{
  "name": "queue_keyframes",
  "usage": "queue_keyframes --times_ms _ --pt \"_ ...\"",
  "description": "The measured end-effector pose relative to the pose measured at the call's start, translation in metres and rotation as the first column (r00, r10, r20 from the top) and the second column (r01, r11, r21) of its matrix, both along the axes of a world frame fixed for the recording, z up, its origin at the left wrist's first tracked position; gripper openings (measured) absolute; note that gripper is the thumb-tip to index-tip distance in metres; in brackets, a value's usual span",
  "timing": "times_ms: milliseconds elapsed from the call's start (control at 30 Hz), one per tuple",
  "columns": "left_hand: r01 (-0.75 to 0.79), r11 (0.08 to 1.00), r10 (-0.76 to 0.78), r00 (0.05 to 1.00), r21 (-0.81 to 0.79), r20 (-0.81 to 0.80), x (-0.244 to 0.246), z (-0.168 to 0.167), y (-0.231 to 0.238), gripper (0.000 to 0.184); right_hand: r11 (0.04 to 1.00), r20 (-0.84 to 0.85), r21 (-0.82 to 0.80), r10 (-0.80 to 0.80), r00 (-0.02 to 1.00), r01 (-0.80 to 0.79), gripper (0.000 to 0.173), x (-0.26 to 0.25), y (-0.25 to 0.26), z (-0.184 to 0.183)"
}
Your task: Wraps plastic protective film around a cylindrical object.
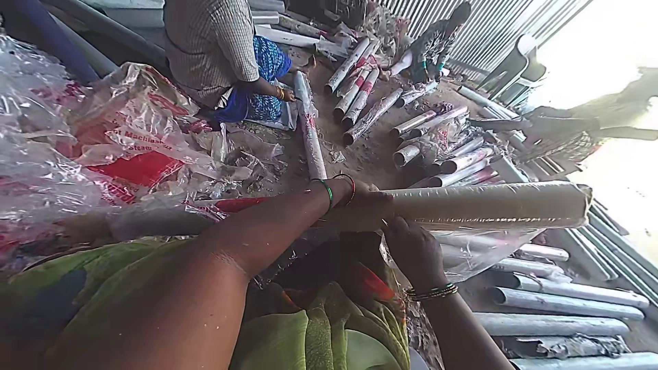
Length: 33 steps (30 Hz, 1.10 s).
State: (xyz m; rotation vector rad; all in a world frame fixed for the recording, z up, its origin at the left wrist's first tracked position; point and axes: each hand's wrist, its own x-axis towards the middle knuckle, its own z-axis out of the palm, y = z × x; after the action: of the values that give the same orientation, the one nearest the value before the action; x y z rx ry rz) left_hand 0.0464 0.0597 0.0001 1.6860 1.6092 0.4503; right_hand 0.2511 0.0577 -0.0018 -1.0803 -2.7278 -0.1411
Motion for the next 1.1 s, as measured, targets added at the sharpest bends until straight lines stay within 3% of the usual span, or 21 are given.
queue_keyframes --times_ms 33,67,100,133,167,300,467,667,867,1033,1100 --pt "0.020 0.968 0.013 0.991 0.249 -0.132 -0.003 -0.021 0.004 0.056 0.999 -0.024 0.032 0.035 0.999 -0.035 0.026 0.000 0.003 -0.002" --pt "0.017 0.851 0.078 0.984 0.524 -0.159 -0.003 -0.044 0.010 0.057 0.997 -0.040 0.053 0.061 0.997 -0.058 0.025 0.001 0.005 -0.003" --pt "0.007 0.963 0.041 0.984 0.269 -0.172 0.005 -0.010 0.004 0.056 0.995 -0.055 0.055 0.082 0.995 -0.079 0.025 0.000 0.007 -0.002" --pt "-0.028 0.995 0.040 0.992 0.096 -0.120 0.012 0.014 0.001 0.055 0.995 -0.060 0.041 0.093 0.994 -0.090 0.025 0.000 0.008 0.001" --pt "-0.068 0.997 0.070 0.995 0.035 -0.066 0.017 0.023 -0.001 0.056 0.995 -0.055 0.029 0.099 0.994 -0.097 0.025 -0.001 0.008 0.004" --pt "-0.147 0.988 0.150 0.987 0.051 -0.051 0.017 0.015 0.008 0.068 0.986 -0.048 0.059 0.158 0.986 -0.156 0.024 -0.002 0.012 0.006" --pt "-0.147 0.989 0.148 0.986 0.030 -0.070 0.015 0.017 0.014 0.062 0.965 0.045 0.106 0.237 0.970 -0.241 0.020 0.018 0.003 0.000" --pt "-0.122 0.993 0.122 0.992 0.010 -0.024 0.010 0.013 0.018 0.064 0.974 0.203 -0.033 0.226 0.953 -0.224 0.016 0.082 -0.021 -0.042" --pt "-0.107 0.994 0.108 0.993 0.021 -0.039 0.009 0.011 0.019 0.064 0.985 0.072 -0.006 0.171 0.983 -0.171 0.024 0.090 -0.014 -0.068" --pt "-0.112 0.992 0.116 0.990 0.063 -0.077 0.004 0.008 0.017 0.049 0.931 -0.088 -0.363 0.010 0.996 -0.041 0.039 0.106 -0.013 -0.041" --pt "-0.132 0.989 0.133 0.991 0.063 -0.018 0.003 0.007 0.016 0.052 0.940 -0.223 -0.340 -0.037 0.974 -0.042 0.042 0.113 -0.017 -0.035"
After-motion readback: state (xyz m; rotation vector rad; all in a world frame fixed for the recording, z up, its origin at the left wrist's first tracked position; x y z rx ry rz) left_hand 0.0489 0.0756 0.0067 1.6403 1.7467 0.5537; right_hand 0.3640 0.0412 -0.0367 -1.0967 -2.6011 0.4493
